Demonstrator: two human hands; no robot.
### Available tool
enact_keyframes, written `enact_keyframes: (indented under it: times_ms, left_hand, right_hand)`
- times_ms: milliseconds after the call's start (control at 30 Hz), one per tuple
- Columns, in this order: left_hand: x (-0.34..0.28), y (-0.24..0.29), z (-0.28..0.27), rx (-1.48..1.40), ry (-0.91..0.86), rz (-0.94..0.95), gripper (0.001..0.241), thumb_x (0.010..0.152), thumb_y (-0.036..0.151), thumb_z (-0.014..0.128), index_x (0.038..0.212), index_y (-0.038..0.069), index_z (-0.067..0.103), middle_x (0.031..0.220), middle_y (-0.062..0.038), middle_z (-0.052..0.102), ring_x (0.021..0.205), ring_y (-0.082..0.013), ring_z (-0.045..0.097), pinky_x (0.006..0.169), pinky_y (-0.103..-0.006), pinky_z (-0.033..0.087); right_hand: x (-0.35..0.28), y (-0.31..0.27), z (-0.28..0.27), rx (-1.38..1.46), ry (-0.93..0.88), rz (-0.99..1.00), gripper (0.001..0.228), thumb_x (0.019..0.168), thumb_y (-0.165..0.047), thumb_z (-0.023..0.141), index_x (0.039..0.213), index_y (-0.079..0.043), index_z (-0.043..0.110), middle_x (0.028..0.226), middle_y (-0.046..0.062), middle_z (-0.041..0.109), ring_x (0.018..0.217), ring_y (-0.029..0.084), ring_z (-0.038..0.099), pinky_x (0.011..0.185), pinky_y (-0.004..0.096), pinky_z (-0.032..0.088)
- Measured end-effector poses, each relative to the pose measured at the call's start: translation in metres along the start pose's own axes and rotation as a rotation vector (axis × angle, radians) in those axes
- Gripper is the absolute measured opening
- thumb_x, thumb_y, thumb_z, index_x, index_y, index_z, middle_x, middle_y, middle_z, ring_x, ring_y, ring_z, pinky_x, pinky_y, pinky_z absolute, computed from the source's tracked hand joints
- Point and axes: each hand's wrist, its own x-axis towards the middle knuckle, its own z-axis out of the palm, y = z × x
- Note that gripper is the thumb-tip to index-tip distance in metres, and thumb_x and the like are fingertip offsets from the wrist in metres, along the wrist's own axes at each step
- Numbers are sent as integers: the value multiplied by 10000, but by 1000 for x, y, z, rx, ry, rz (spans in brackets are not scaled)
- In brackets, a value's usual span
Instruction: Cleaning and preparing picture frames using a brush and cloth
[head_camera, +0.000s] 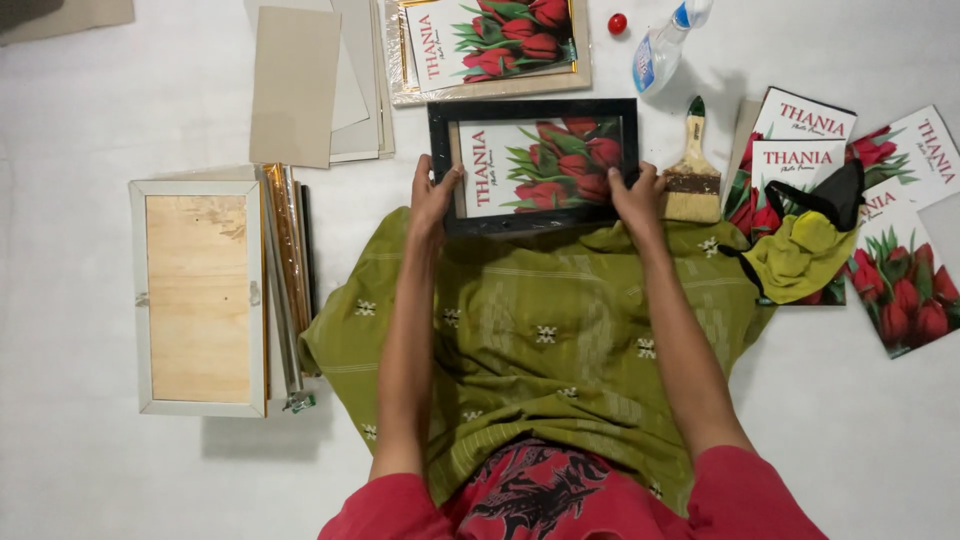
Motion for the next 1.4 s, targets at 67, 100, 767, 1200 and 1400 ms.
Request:
enact_keyframes:
  times_ms: [67,100,767,1200,1400]
  left_hand:
    - [-36,32,7,13,-46,77,308,947,293,758,1072,126,532,874,-99,645,832,-171,588,752,-331,527]
    - [-55,47,9,26,-91,152,345,971,331,743,1142,129,522,984,-132,676,926,-193,600,848,-385,536]
    - [-282,127,-138,1178,-219,1276,92,1040,210,618,950,197,632,1183,44,742,1255,-177,637,1139,-439,361]
    - [-303,3,-214,-314,333,47,560,1117,486,423,1508,89,368,1515,-298,457,1302,-413,570,1040,-514,530]
    - [-337,28,-207,-206,174,-66,973,949,241,740,1630,153,52,1582,-265,375,1373,-357,475,1120,-548,448]
  right_hand:
    - [-17,-10,-19,117,-21,25,615,1031,-571,551,1436,-116,475,1427,289,396,1341,542,411,1116,614,315]
    - [-26,-15,-29,234,-44,51,561,1068,-571,496,1454,-164,529,1428,280,389,1352,538,410,1105,596,327]
    - [-27,39,-23,836,-831,99,760,920,-493,663,1461,19,513,1286,245,648,1134,320,678,1028,458,509]
    - [-173,-94,-27,733,-866,-287,432,996,-151,675,1405,-119,539,1075,90,724,826,127,706,758,319,627]
    - [-220,-152,-56,504,-968,-326,723,936,-47,691,1572,-179,372,1173,126,620,940,199,590,835,363,552]
